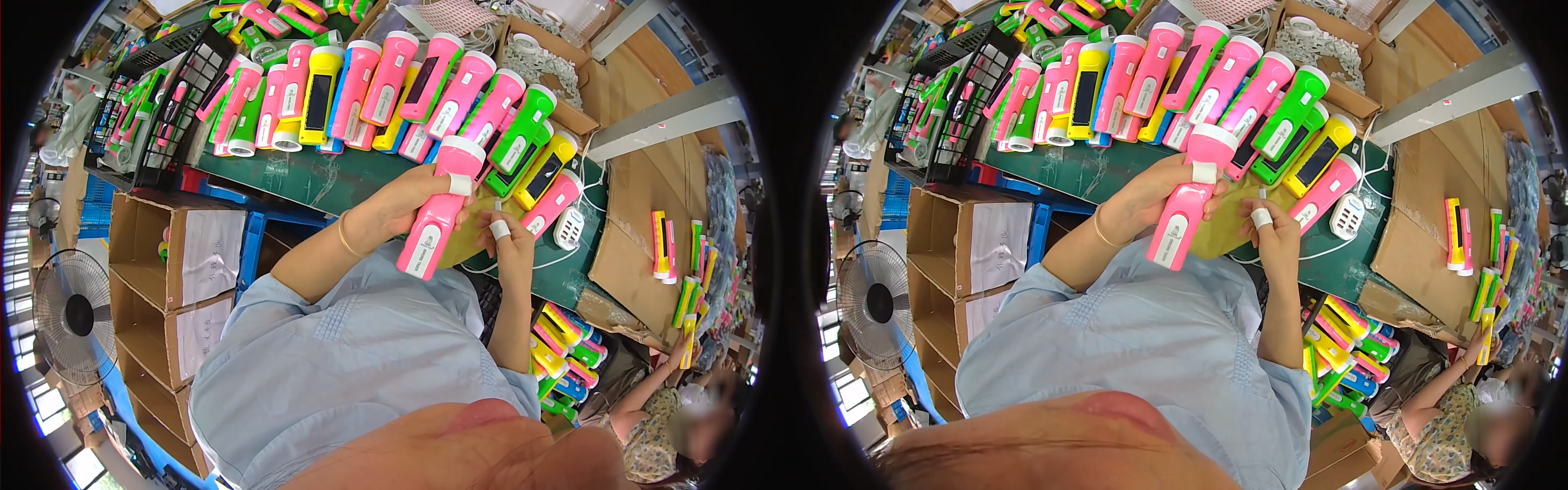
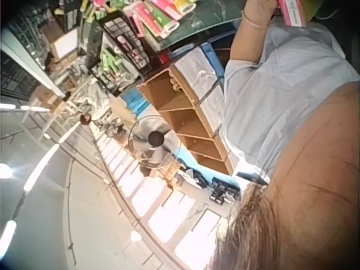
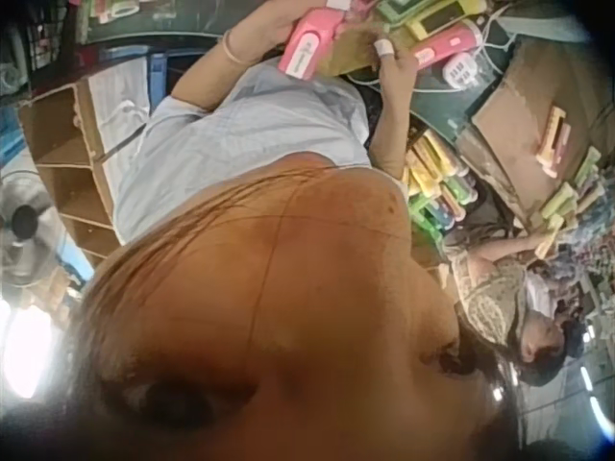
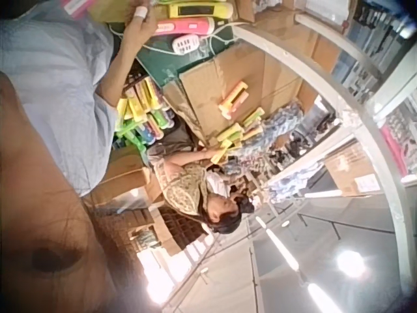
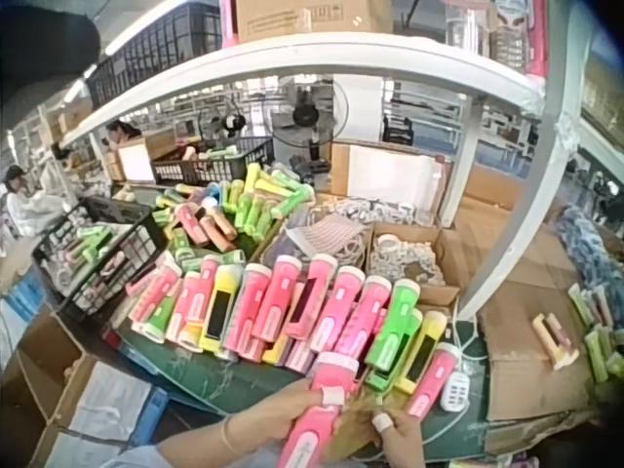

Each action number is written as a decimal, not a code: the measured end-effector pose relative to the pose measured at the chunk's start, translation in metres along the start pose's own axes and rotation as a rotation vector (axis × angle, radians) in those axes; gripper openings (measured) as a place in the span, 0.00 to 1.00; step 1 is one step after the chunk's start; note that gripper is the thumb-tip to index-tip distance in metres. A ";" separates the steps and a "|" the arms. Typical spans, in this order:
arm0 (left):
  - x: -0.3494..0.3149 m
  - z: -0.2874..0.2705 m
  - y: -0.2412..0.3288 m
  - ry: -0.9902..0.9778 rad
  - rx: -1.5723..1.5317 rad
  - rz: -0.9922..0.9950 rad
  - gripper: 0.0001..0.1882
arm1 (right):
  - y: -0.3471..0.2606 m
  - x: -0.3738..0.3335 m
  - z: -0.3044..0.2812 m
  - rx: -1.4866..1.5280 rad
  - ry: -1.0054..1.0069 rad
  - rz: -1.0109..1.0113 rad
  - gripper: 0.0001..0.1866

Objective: The recorder is testing the functionality of various colored plastic flashlights and wiping them with a cloth.

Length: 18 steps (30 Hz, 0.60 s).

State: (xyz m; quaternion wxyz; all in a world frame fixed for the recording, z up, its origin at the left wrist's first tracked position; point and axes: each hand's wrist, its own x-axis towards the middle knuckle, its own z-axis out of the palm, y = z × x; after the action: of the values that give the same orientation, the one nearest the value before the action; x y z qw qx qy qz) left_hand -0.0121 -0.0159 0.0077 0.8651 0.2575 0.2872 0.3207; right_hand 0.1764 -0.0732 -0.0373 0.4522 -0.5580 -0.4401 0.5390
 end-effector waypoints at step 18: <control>0.035 0.020 0.076 0.383 0.889 0.763 0.25 | -0.014 0.011 -0.001 0.338 0.078 -0.073 0.12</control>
State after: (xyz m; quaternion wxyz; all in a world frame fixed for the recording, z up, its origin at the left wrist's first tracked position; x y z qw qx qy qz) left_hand -0.0080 0.0534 0.0579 0.4323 0.6160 0.4314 0.4976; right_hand 0.1780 -0.0595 -0.0256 0.5755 -0.4783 -0.3453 0.5664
